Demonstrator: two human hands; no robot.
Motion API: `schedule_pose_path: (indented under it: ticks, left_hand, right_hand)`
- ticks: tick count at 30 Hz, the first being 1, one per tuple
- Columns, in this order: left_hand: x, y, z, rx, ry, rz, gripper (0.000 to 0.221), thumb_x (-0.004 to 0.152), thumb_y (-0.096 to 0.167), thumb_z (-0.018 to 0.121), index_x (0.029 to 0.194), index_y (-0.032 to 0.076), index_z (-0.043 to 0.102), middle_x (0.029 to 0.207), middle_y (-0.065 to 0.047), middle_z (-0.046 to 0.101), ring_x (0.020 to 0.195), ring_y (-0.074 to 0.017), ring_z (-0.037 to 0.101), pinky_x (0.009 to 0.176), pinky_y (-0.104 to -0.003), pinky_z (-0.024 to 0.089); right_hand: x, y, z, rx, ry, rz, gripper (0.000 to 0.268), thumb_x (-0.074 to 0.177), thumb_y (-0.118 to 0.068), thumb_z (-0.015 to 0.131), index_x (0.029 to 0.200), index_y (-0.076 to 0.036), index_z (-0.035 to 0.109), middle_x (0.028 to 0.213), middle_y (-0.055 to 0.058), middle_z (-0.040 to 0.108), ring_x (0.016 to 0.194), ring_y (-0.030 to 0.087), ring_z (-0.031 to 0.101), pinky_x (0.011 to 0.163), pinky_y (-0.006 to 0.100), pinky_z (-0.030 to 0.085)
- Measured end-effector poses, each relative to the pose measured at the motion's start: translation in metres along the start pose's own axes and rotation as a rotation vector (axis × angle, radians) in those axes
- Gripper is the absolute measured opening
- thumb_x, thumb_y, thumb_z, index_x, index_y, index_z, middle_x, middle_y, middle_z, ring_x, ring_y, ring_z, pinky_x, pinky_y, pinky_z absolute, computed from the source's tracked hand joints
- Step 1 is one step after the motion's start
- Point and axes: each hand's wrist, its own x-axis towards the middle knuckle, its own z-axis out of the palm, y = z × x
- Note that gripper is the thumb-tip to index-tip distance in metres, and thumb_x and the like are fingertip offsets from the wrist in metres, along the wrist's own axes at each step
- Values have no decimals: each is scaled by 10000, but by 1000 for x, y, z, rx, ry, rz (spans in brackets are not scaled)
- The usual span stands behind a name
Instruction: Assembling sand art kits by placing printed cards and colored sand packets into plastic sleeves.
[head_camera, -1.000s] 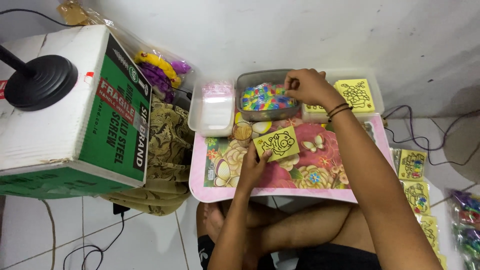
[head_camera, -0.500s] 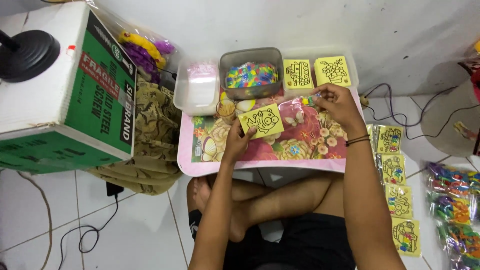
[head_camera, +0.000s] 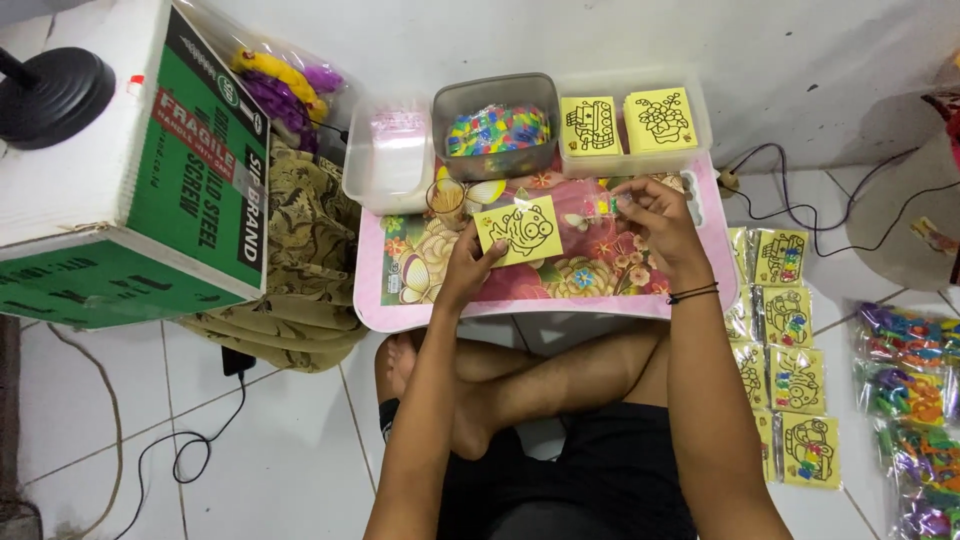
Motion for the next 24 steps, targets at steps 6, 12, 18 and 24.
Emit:
schedule_pose_path:
  ticks: [6,12,18,24]
  left_hand:
    - [-1,3,-2,-25,-39,-31,277,981,172,701,1190,62,555,901,-47,666,808,-118,659,765,-304,566]
    - [2,-3,-5,-30,-65,-66,327,967,156,720,1232,56,557,905,-33,635,833,-126,636,794,-298,550]
    - [-2,-2,2,-72,-75,-74,308,946,103,743,1210,61,590,918,-17,639,846,-117,638,822,-295,541]
    - [8,-47,-17,-98,-62,-149,388,892,85,771,1236,57,596,940,-26,660,855,-140,661,789,-287,548]
  right_hand:
    - [-2,-2,9,-21,-15,-9,244,940,-88,746,1157,8,689,812,57,643,689,114,668,621,232,598]
    - [-2,3,25,-78,-42,27,211,865,-39,770,1057,-37,684,757,32,692,518,51,609,434,145,490]
    - [3,18,24,-110,-16,49,213,827,-30,804,999,-39,679,722,29,692,495,63,609,417,177,501]
    - [10,42,36,-170,12,-32,254,773,-79,890,897,-48,671,691,6,643,537,20,546,421,151,442]
